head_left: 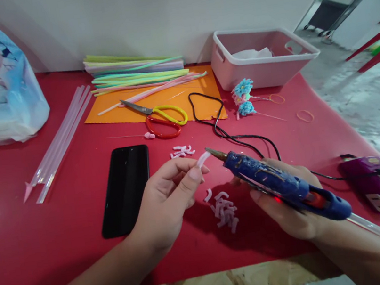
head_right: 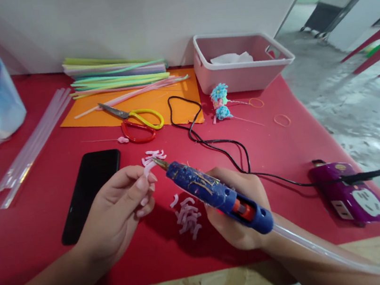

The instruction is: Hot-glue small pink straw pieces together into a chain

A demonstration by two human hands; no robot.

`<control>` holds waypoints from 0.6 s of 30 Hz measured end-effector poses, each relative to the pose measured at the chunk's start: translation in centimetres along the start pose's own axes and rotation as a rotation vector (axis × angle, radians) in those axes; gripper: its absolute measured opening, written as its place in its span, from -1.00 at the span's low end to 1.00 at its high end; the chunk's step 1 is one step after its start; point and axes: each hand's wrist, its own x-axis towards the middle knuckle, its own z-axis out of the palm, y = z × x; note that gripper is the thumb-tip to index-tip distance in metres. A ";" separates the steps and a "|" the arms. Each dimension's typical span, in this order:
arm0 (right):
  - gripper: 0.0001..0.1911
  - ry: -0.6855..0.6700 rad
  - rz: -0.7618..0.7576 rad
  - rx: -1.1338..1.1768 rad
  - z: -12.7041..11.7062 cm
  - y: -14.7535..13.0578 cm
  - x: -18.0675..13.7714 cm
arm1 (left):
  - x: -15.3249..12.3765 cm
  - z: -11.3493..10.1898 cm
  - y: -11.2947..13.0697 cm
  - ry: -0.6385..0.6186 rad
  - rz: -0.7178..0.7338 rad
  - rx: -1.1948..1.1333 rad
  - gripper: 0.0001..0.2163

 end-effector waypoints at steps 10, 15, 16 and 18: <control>-0.75 0.073 -0.073 -0.042 0.5 -0.1 0.2 | 0.0 -0.2 0.1 0.003 0.028 0.019 -0.86; -0.79 0.106 -0.059 -0.046 0.7 -0.8 0.5 | 0.0 -0.2 0.1 0.027 0.045 0.081 -0.84; -0.80 0.120 -0.052 -0.037 0.7 -0.9 0.5 | 0.0 -0.2 0.1 0.033 0.048 0.094 -0.84; -0.82 0.137 -0.049 -0.021 0.8 -1.1 0.5 | 0.0 -0.3 0.1 0.042 0.053 0.108 -0.84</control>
